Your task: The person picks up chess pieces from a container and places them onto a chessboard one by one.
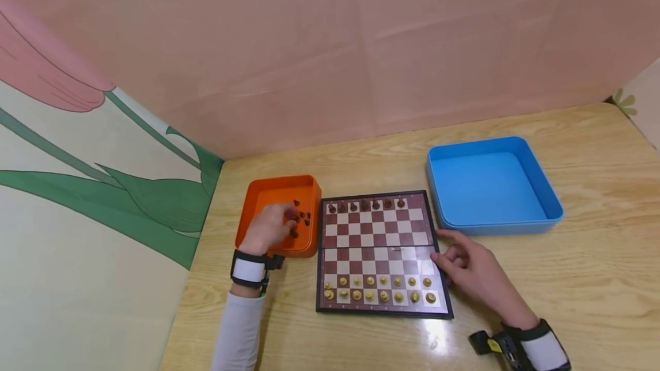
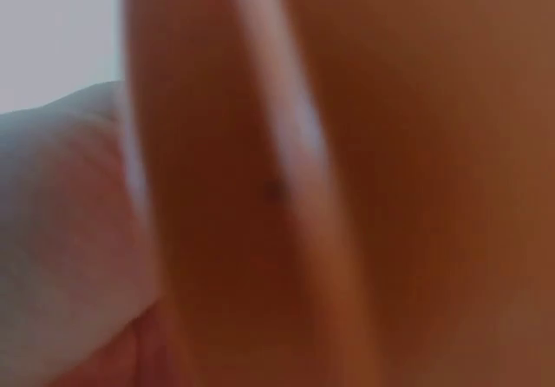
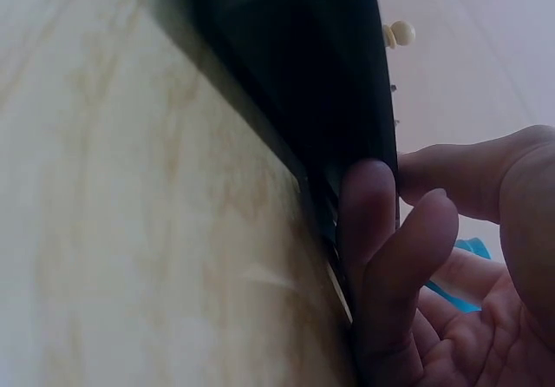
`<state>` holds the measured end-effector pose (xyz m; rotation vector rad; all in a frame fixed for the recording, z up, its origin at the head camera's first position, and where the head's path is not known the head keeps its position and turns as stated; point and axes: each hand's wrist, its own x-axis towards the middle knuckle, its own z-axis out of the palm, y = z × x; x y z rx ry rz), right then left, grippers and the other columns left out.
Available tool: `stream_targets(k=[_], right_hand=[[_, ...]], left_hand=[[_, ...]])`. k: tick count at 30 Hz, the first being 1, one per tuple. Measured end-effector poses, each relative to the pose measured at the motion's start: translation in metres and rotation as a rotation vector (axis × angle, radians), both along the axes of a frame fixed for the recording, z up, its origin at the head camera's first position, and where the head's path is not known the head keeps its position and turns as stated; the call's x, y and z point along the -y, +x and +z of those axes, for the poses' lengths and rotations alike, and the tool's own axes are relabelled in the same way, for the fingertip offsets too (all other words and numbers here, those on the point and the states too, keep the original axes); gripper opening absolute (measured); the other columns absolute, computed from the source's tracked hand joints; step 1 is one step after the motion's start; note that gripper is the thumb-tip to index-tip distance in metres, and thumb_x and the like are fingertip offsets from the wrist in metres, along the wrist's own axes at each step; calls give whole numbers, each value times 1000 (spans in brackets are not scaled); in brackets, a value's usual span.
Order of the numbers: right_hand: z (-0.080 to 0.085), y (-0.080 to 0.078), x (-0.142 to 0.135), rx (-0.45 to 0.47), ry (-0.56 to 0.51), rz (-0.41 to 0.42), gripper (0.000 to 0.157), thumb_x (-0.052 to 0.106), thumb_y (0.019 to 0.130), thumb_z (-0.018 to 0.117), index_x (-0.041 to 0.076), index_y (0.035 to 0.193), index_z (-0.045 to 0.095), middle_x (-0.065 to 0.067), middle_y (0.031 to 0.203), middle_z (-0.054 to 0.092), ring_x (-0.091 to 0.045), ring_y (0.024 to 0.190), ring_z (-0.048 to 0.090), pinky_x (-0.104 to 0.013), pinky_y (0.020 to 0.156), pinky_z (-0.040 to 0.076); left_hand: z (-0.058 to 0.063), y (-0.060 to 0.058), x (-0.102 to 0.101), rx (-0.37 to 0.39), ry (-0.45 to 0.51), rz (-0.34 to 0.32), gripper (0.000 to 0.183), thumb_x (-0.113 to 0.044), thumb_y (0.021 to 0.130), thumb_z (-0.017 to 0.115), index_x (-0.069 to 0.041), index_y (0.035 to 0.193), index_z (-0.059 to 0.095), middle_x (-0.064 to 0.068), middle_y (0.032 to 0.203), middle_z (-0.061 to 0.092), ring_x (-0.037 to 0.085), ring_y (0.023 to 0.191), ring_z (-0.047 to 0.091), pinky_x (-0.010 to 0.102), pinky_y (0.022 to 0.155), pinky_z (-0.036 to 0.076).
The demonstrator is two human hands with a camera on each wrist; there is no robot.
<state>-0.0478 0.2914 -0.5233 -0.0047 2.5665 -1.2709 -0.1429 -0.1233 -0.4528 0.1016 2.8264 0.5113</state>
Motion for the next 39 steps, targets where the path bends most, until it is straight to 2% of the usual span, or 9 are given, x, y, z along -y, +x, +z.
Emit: stream_targets(k=[9, 16, 27, 33, 39], right_hand=[[4, -1, -1, -30, 18, 4, 67, 35, 107, 67, -5, 157, 42, -5, 93, 73, -16, 72, 66, -27, 62, 57], [4, -2, -1, -29, 27, 6, 68, 33, 108, 66, -6, 157, 41, -5, 92, 73, -16, 72, 65, -27, 61, 57], [6, -2, -2, -4, 5, 0, 70, 38, 107, 66, -4, 158, 41, -5, 91, 72, -18, 73, 67, -29, 62, 58], [4, -2, -2, 16, -10, 3, 70, 37, 107, 67, -4, 158, 41, -5, 92, 72, -18, 74, 67, -29, 63, 58], [0, 0, -2, 29, -13, -3, 71, 38, 107, 67, -4, 158, 41, -5, 91, 72, -18, 74, 67, -29, 63, 58]], left_hand=[[-1, -6, -1, -28, 57, 48, 7, -15, 102, 74, -14, 109, 72, 1, 100, 72, 15, 76, 63, 30, 60, 49], [-3, -8, -1, -48, 49, 45, 4, -14, 101, 75, -15, 103, 71, 1, 96, 70, 16, 74, 62, 29, 59, 48], [0, -8, -2, -80, 29, 37, 4, -14, 100, 76, -15, 103, 73, -1, 91, 69, 16, 74, 62, 30, 61, 47], [5, -5, 1, -124, 47, 15, 5, -15, 101, 75, -14, 106, 75, -1, 93, 71, 14, 75, 63, 30, 61, 49], [19, -4, 1, -185, 91, -33, 6, -16, 100, 77, -14, 106, 75, 0, 99, 75, 13, 75, 63, 29, 60, 49]])
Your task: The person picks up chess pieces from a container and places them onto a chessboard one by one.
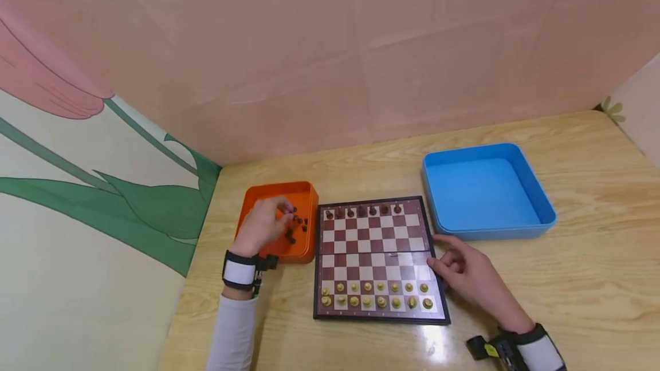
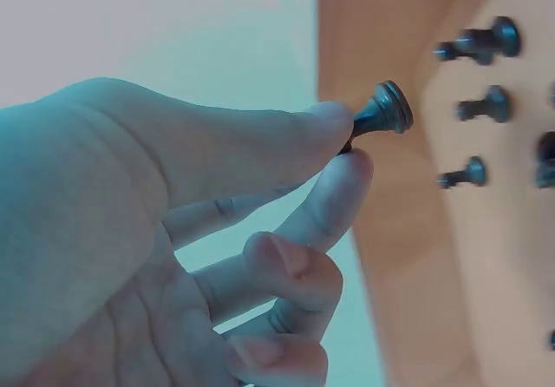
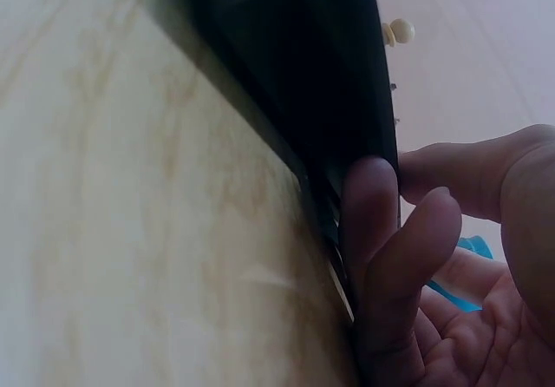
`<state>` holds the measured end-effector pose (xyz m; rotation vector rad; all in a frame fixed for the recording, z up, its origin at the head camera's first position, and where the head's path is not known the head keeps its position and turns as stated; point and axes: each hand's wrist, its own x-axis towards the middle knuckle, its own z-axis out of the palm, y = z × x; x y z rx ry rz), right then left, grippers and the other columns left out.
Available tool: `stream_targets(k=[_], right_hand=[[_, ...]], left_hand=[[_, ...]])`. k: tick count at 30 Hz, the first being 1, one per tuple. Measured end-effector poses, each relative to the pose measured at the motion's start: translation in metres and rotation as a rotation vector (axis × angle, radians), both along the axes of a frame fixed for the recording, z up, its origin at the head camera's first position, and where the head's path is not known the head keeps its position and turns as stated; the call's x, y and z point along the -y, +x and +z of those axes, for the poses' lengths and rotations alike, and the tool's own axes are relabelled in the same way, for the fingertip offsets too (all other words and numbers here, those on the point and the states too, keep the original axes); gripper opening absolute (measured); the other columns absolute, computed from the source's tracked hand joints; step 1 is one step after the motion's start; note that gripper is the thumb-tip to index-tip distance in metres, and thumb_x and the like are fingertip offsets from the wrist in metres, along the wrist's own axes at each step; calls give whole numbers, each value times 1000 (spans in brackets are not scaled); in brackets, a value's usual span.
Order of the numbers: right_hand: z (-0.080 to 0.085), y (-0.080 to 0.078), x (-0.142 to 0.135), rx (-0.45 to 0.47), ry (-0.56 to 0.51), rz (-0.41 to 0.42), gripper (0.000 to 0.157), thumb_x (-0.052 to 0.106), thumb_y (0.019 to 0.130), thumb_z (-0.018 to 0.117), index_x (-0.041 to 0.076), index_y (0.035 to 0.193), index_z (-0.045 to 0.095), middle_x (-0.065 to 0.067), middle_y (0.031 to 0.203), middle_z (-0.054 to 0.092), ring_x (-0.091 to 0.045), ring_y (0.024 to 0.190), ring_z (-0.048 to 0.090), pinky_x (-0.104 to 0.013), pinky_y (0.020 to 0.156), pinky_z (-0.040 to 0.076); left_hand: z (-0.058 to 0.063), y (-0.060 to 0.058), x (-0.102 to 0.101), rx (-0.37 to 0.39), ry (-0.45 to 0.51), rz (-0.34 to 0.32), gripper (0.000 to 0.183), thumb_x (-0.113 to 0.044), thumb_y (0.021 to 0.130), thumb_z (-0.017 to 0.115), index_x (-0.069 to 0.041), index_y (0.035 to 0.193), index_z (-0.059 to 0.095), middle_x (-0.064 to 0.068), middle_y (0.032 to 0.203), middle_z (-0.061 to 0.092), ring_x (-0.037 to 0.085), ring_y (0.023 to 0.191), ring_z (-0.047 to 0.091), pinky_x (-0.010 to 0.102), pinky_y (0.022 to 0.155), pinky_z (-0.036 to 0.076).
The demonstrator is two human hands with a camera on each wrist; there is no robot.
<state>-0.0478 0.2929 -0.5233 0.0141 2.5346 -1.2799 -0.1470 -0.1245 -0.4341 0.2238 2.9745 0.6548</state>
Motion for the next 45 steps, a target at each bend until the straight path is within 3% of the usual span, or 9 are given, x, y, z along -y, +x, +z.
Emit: stream_targets(k=[8, 16, 20, 31, 39, 45], right_hand=[[0, 1, -2, -10, 1, -4, 70, 36, 106, 68, -3, 158, 42, -4, 91, 73, -18, 75, 67, -29, 64, 58], [1, 2, 1, -17, -5, -3, 67, 31, 106, 69, -4, 157, 43, -4, 90, 73, -17, 73, 67, -29, 63, 57], [1, 3, 2, -23, -1, -2, 66, 30, 106, 69, -4, 156, 43, -3, 89, 72, -17, 72, 66, -28, 62, 56], [4, 4, 2, -69, 16, 2, 65, 31, 106, 68, -5, 155, 44, -2, 89, 71, -15, 70, 64, -27, 60, 55], [7, 5, 4, -62, 28, 0, 65, 30, 106, 69, -4, 156, 44, -2, 88, 71, -15, 70, 64, -27, 60, 54], [7, 6, 3, -63, 8, 7, 65, 30, 106, 69, -4, 156, 44, -2, 88, 72, -15, 70, 65, -27, 61, 55]], left_hand=[[26, -2, -18, -64, 22, -145, 6, -21, 102, 75, -17, 107, 74, -3, 102, 75, 10, 65, 60, 27, 54, 48], [39, -2, -47, -75, 56, -228, 9, -23, 102, 75, -19, 110, 74, -4, 104, 74, 12, 61, 57, 27, 52, 48], [39, -2, -60, -80, 59, -276, 12, -23, 103, 74, -17, 112, 75, -2, 105, 74, 13, 59, 54, 26, 50, 45], [36, -7, -99, -152, 57, -382, 13, -27, 104, 73, -20, 114, 78, -2, 114, 77, 11, 74, 58, 21, 55, 46], [31, -13, -128, -151, 32, -457, 15, -23, 102, 75, -20, 116, 80, -5, 110, 76, 9, 70, 55, 19, 47, 38], [28, -16, -151, -150, 14, -514, 17, -23, 104, 73, -20, 119, 81, -7, 115, 76, 5, 81, 58, 17, 50, 43]])
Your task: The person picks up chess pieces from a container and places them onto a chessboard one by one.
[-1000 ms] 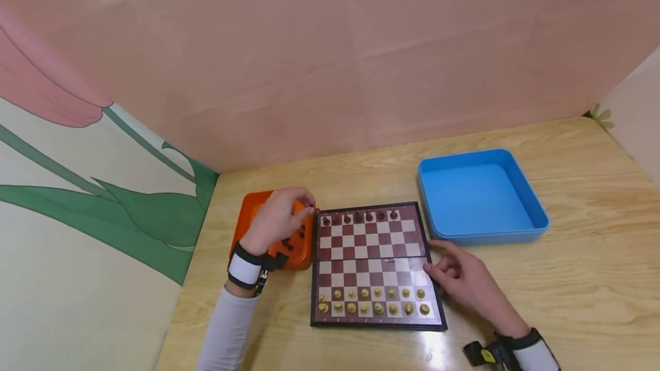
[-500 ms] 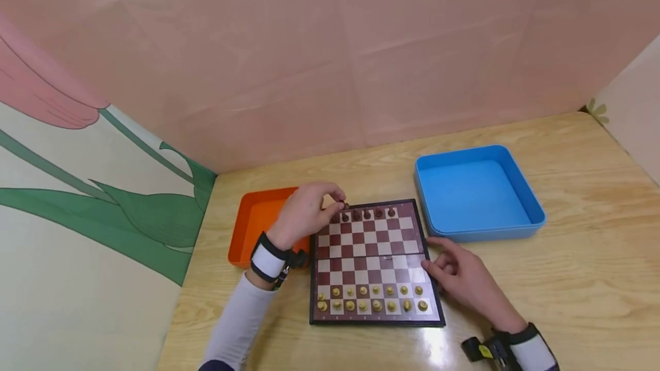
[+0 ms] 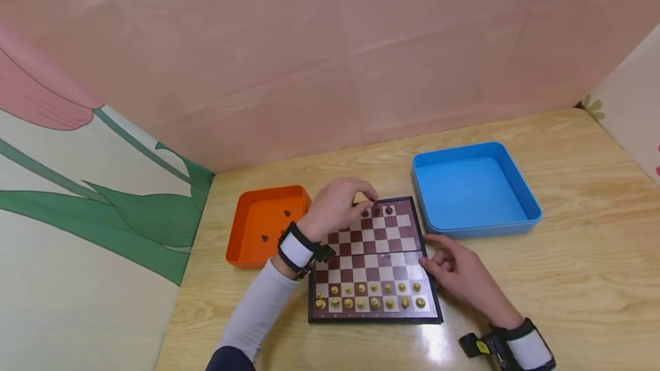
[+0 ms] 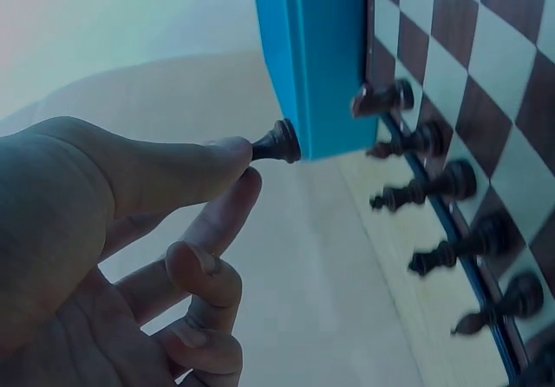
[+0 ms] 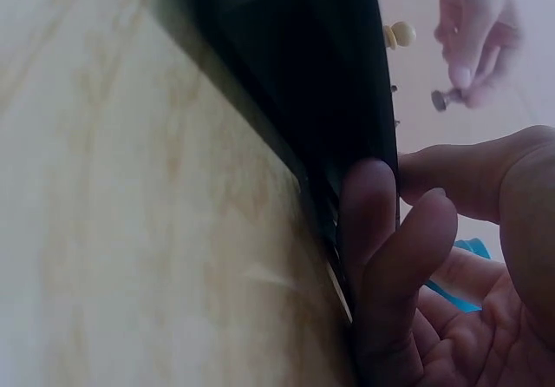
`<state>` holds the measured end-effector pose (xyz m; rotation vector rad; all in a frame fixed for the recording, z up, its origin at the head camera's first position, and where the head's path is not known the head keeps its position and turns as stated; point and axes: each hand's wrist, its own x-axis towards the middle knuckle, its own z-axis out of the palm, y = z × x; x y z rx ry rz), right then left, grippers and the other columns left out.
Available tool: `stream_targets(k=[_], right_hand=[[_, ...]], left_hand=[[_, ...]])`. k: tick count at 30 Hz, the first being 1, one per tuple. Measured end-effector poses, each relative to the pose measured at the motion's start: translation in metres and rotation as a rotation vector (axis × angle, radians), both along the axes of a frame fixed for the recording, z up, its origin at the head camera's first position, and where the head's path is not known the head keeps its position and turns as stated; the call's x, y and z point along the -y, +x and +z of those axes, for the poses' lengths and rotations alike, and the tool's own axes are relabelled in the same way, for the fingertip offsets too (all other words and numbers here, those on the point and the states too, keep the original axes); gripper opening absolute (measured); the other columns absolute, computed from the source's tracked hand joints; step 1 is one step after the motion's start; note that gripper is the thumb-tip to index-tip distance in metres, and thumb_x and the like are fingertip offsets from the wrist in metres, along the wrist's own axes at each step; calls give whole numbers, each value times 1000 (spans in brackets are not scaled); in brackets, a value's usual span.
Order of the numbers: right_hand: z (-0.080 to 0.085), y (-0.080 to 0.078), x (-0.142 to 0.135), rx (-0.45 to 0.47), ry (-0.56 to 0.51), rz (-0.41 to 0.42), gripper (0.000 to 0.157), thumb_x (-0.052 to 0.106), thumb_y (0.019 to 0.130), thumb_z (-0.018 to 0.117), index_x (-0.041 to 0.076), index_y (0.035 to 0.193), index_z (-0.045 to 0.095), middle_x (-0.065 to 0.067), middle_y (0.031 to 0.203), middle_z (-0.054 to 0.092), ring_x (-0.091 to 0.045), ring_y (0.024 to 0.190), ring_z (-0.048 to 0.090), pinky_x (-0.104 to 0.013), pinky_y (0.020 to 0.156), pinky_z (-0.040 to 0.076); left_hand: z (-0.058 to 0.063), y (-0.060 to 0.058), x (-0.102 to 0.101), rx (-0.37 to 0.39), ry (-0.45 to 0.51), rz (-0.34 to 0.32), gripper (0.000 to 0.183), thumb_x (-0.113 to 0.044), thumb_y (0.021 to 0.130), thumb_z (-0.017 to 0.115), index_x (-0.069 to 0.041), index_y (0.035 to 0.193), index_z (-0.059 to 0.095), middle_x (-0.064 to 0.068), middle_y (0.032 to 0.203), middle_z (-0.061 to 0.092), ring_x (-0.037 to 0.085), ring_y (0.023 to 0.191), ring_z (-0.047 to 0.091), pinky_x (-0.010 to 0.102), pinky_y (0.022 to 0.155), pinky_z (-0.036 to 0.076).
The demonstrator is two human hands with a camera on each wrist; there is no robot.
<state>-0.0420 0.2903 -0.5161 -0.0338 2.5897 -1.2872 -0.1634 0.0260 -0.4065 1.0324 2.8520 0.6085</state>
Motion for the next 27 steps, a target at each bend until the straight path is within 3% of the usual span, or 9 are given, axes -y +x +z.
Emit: stream_targets(k=[7, 16, 27], right_hand=[[0, 1, 1, 12, -6, -3, 66, 33, 106, 68, -4, 156, 44, -2, 88, 72, -16, 71, 65, -27, 61, 55], [3, 2, 3, -38, -6, -7, 63, 28, 104, 72, -2, 154, 48, -2, 87, 72, -13, 69, 65, -27, 61, 54], [6, 3, 6, -14, -6, -14, 63, 29, 104, 71, -1, 154, 48, -2, 87, 71, -15, 70, 66, -28, 61, 55]], left_hand=[[-7, -3, -15, 21, -13, -50, 18, -22, 105, 70, -21, 120, 80, -8, 118, 75, 6, 86, 58, 16, 59, 46], [-12, -12, -35, 35, -10, -116, 20, -22, 107, 67, -21, 123, 79, -8, 121, 75, 3, 80, 58, 17, 55, 43], [-20, -18, -55, 54, -65, -135, 19, -12, 105, 65, -20, 114, 80, -8, 109, 75, 2, 80, 60, 17, 59, 47]])
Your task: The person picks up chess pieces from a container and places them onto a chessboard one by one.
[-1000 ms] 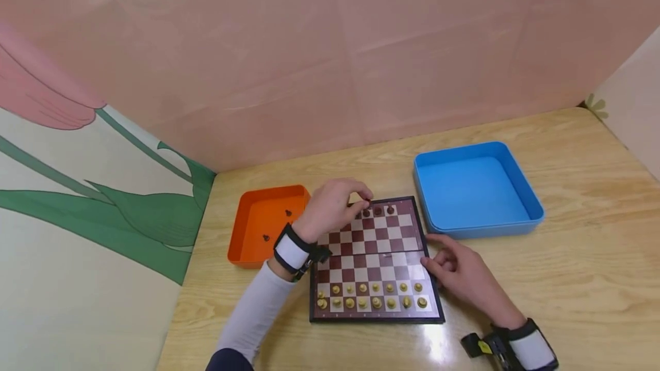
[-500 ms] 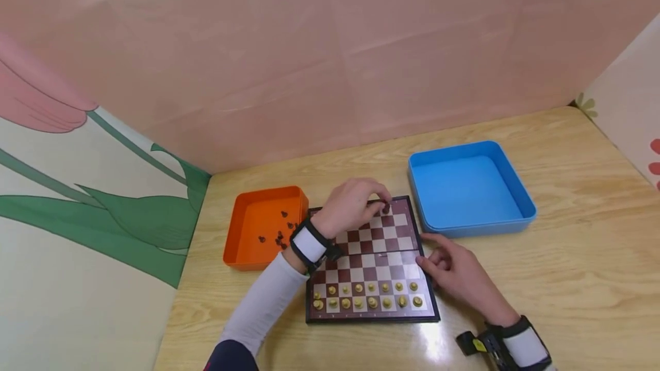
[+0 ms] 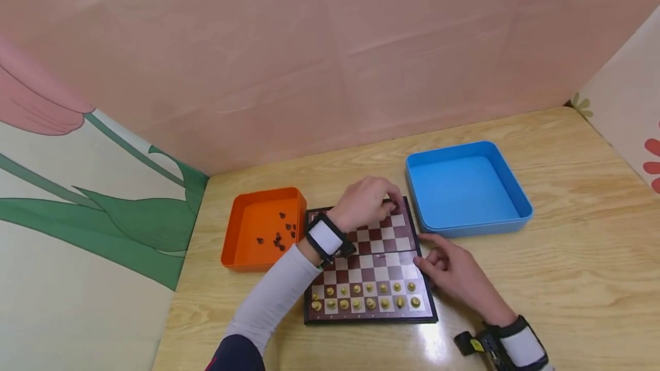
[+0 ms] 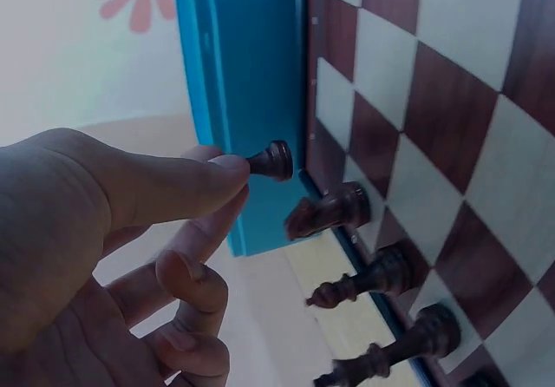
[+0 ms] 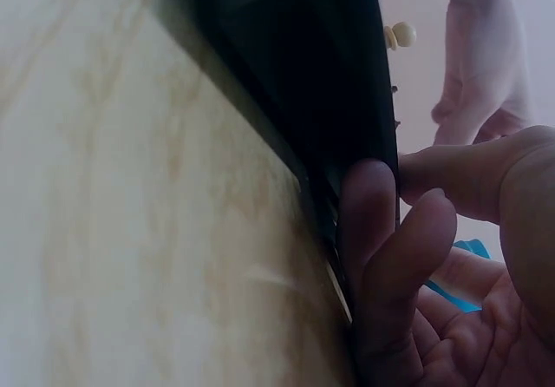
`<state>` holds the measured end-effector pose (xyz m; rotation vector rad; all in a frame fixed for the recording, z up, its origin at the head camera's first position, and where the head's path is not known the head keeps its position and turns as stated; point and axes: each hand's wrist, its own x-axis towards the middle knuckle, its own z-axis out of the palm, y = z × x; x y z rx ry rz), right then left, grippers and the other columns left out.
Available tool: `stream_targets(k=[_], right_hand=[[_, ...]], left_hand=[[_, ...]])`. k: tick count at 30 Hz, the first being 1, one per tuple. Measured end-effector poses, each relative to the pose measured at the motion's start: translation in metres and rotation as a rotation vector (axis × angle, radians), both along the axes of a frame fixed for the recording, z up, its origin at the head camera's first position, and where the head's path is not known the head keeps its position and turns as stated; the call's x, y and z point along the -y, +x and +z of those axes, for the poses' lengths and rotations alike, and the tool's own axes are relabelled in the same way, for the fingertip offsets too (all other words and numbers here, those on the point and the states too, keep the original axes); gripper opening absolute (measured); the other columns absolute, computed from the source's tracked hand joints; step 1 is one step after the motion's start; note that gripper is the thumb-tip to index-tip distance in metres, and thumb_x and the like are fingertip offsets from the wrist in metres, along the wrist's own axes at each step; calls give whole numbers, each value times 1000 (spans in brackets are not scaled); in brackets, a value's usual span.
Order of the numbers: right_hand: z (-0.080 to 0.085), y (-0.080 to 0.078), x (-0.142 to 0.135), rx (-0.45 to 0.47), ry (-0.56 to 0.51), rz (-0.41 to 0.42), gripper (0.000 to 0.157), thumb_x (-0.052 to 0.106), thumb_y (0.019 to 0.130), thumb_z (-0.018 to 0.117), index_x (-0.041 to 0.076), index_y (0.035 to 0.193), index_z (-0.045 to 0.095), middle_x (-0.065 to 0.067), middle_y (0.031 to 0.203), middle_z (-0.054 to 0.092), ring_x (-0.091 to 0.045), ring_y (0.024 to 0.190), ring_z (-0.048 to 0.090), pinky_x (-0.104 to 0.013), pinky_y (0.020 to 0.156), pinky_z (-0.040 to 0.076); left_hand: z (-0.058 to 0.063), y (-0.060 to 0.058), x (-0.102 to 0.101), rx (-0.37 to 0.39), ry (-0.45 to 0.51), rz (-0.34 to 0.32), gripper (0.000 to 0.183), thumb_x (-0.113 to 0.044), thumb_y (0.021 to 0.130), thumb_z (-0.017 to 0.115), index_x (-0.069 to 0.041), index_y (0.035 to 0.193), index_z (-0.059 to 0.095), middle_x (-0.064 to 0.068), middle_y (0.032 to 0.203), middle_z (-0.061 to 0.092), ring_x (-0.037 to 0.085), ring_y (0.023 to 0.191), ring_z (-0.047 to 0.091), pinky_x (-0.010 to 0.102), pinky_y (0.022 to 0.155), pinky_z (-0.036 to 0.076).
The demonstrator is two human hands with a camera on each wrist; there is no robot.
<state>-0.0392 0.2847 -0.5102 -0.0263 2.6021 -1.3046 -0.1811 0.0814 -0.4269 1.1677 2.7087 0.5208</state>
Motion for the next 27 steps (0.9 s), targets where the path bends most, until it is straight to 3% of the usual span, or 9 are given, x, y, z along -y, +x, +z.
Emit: stream_targets(k=[15, 23, 27], right_hand=[[0, -1, 3, -6, 16, 2, 63, 27, 104, 72, -2, 154, 48, -2, 87, 71, -14, 68, 63, -27, 59, 53], [-1, -1, 2, -1, 20, -4, 61, 25, 104, 71, -2, 154, 48, -2, 87, 71, -15, 69, 65, -27, 60, 54], [-1, 0, 1, 5, 15, -8, 61, 25, 104, 71, -2, 154, 48, -2, 87, 71, -16, 71, 66, -27, 61, 55]], left_hand=[[-12, -3, -7, -52, -107, 48, 16, -17, 104, 69, -24, 111, 81, -12, 107, 74, 3, 92, 64, 20, 65, 50], [-12, -3, -8, -52, -107, 34, 15, -19, 105, 69, -24, 112, 81, -12, 108, 75, 2, 94, 65, 20, 68, 51], [-9, -1, -4, -40, -54, 20, 17, -18, 105, 69, -22, 117, 80, -9, 112, 75, 2, 91, 64, 18, 67, 50]])
